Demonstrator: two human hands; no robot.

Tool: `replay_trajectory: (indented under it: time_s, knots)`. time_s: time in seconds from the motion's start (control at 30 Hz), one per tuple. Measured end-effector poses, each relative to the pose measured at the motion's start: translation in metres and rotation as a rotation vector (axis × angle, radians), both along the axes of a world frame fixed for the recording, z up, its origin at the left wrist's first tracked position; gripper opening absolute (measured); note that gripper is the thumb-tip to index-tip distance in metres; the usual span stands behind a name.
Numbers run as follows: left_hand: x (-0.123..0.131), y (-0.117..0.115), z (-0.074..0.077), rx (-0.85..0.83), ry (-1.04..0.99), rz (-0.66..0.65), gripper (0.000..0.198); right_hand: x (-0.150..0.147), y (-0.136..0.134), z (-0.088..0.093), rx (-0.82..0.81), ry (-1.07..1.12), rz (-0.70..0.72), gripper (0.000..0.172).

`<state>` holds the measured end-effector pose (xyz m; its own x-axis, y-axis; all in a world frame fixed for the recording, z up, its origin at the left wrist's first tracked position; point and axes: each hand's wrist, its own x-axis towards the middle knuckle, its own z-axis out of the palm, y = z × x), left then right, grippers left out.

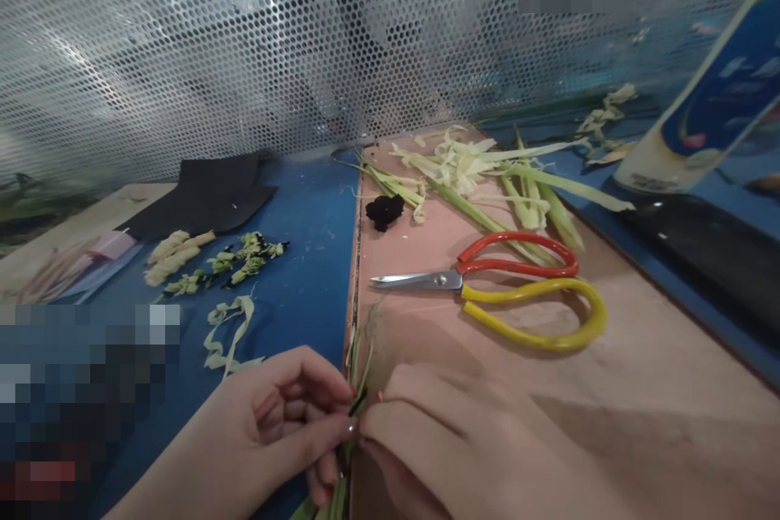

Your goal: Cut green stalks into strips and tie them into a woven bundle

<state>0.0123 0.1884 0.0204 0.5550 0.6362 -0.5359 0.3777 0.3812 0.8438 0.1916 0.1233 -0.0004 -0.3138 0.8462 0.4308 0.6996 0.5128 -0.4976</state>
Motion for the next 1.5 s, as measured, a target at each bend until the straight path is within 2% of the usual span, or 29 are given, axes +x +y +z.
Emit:
replay_trajectory:
  time_s: [0.1, 0.27, 0.5, 0.6, 0.7, 0.9, 1.13, 1.33, 1.5]
  knots:
    - [-0.001, 0.0, -0.001, 0.009, 0.01, -0.048, 0.011, 0.003, 0.003, 0.005, -0.021, 0.013, 0.062, 0.023]
    - [-0.001, -0.001, 0.002, 0.044, 0.025, -0.08, 0.008, 0.007, 0.003, 0.005, -0.135, -0.025, 0.019, 0.019]
    - [-0.001, -0.002, 0.002, 0.09, 0.021, -0.097, 0.006, -0.002, 0.005, 0.009, -0.114, 0.073, 0.021, 0.016]
    - [0.0, -0.002, 0.003, 0.094, 0.016, -0.075, 0.007, -0.003, 0.006, 0.012, -0.086, 0.131, -0.029, 0.013]
    - [0.002, 0.0, 0.005, 0.092, 0.022, -0.045, 0.011, -0.003, 0.005, 0.014, -0.094, 0.081, -0.075, 0.01]
    - [0.001, 0.002, 0.002, 0.071, 0.015, -0.041, 0.012, -0.004, 0.003, 0.007, -0.114, 0.069, -0.091, 0.018]
    - [0.0, 0.005, 0.001, 0.01, -0.018, -0.059, 0.015, -0.005, 0.005, 0.003, -0.078, 0.062, -0.059, 0.017]
    - [0.003, 0.004, 0.003, -0.038, -0.018, -0.005, 0.019, -0.01, 0.003, -0.007, 0.028, -0.01, -0.057, 0.023]
    - [0.003, 0.003, 0.003, -0.025, 0.001, 0.015, 0.018, -0.008, 0.001, -0.009, 0.015, -0.048, -0.064, 0.014]
